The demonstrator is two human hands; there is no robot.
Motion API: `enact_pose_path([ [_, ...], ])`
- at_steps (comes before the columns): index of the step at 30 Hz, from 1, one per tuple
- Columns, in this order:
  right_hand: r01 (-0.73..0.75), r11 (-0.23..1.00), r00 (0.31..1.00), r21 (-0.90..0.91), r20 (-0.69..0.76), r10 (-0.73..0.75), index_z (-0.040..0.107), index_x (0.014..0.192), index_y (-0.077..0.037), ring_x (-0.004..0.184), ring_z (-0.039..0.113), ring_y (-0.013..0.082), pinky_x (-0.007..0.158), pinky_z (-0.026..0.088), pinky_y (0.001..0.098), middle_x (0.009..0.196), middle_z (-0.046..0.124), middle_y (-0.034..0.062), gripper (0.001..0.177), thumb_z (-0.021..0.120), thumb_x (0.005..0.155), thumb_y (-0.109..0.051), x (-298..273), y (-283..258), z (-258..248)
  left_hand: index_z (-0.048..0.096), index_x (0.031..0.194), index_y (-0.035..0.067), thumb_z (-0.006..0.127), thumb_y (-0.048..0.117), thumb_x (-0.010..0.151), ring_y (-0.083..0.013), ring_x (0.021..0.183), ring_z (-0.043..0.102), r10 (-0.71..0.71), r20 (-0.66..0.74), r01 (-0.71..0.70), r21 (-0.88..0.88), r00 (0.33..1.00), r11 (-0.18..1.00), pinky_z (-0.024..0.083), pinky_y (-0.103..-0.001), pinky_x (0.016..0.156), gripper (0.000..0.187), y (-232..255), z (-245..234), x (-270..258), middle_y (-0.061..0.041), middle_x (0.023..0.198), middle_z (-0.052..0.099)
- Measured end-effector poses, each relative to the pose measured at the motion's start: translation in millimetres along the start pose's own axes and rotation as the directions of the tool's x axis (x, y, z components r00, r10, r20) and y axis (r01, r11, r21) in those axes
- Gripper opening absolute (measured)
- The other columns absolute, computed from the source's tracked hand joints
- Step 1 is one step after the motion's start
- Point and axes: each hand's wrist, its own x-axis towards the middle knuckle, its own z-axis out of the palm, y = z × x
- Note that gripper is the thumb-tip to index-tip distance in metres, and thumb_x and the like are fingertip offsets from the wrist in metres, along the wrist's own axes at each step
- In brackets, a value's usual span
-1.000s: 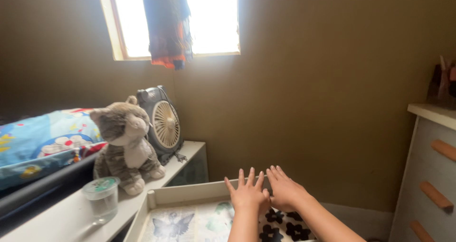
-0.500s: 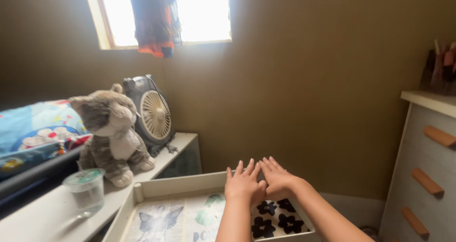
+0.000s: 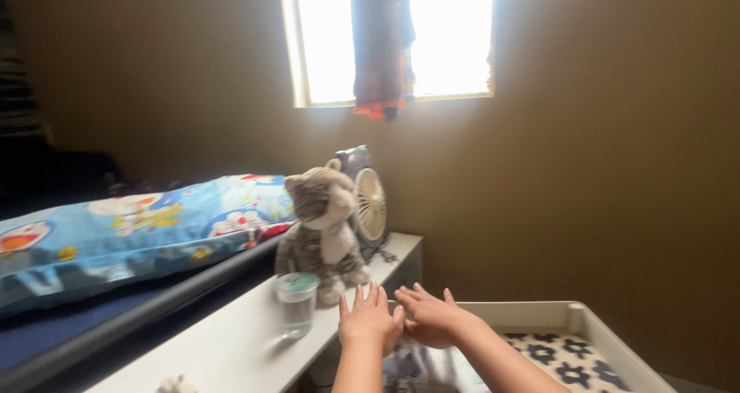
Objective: The person assembles a two-tier white storage shelf by inserting vertical poles into the bottom tray, then placing the top tray onto the poles. They repeatedly adjust and tighten the joints to secure the structure.
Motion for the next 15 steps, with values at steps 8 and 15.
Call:
enact_pose_path([
  [8,-0.166,0.979,0.983,-0.121,0.054,0.173,0.012,0.164,-0.033,0.158,0.014,0.0321,0.116,0.012,0.0806,0.173,0.014,-0.0083,0.091,0.060,0.091,-0.058,-6,-62,-11,0.024,0.159,-0.001,0.040,0.038,0.096,-0.0223,0.159,0.012,0.071,-0.100,-0.093,-0.232,0.992,0.968,0.011,-0.035,0.128,0.076,-31,38,31,-0.015,0.170,0.017],
  [15,-0.105,0.994,0.991,-0.035,-0.087,0.102,0.040,0.153,-0.029,0.141,0.049,0.0316,0.105,0.031,0.0833,0.154,0.050,0.0006,0.073,0.062,0.084,-0.044,-10,-58,-13,0.027,0.157,-0.002,0.036,0.036,0.099,-0.0239,0.158,0.014,0.096,-0.114,-0.119,-0.215,0.989,0.969,0.011,-0.039,0.127,0.070,-23,46,31,-0.015,0.168,0.020],
])
